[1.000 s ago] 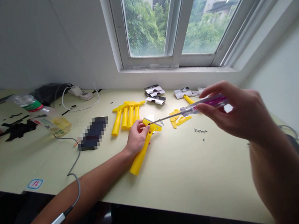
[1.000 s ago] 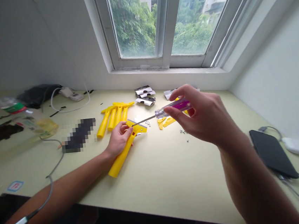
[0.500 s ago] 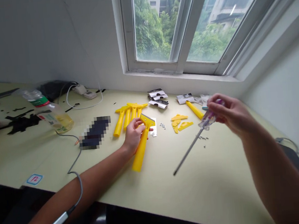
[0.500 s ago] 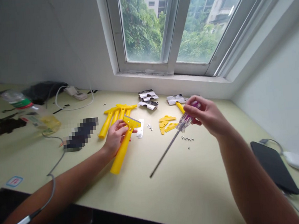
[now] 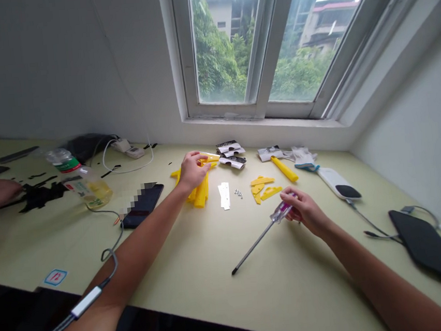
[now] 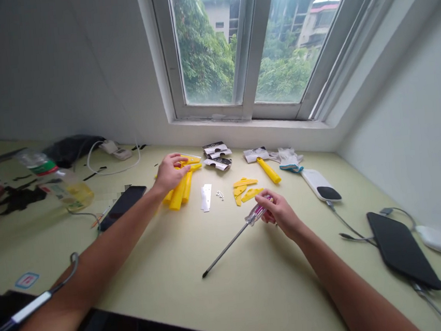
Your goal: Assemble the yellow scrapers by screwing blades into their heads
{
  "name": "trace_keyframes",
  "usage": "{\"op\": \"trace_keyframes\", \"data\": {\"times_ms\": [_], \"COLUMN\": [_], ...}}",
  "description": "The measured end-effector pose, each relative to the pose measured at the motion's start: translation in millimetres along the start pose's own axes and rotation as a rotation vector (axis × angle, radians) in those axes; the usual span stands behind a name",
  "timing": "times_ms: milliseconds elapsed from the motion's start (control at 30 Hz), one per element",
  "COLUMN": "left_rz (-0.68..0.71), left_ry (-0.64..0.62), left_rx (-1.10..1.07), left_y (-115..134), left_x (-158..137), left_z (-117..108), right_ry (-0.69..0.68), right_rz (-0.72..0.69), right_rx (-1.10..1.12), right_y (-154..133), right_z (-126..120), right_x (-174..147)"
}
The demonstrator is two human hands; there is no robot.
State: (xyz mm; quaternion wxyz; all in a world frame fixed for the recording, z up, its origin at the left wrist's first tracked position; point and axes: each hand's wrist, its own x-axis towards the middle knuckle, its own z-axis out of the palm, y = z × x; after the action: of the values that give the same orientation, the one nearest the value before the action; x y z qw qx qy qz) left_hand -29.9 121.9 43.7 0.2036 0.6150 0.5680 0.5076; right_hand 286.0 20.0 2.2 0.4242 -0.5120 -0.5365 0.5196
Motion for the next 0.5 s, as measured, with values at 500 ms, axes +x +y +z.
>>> {"op": "trace_keyframes", "data": {"times_ms": [500], "left_rz": [0.037], "left_ry": [-0.202], "left_rx": [-0.289], "left_y": [17], "left_x": [-35], "left_z": [78], "right_ry": [-0.522], "right_rz": [-0.119], "right_rx": [-0.734], "right_y": [-24], "right_z": [11], "right_x": [-24]}}
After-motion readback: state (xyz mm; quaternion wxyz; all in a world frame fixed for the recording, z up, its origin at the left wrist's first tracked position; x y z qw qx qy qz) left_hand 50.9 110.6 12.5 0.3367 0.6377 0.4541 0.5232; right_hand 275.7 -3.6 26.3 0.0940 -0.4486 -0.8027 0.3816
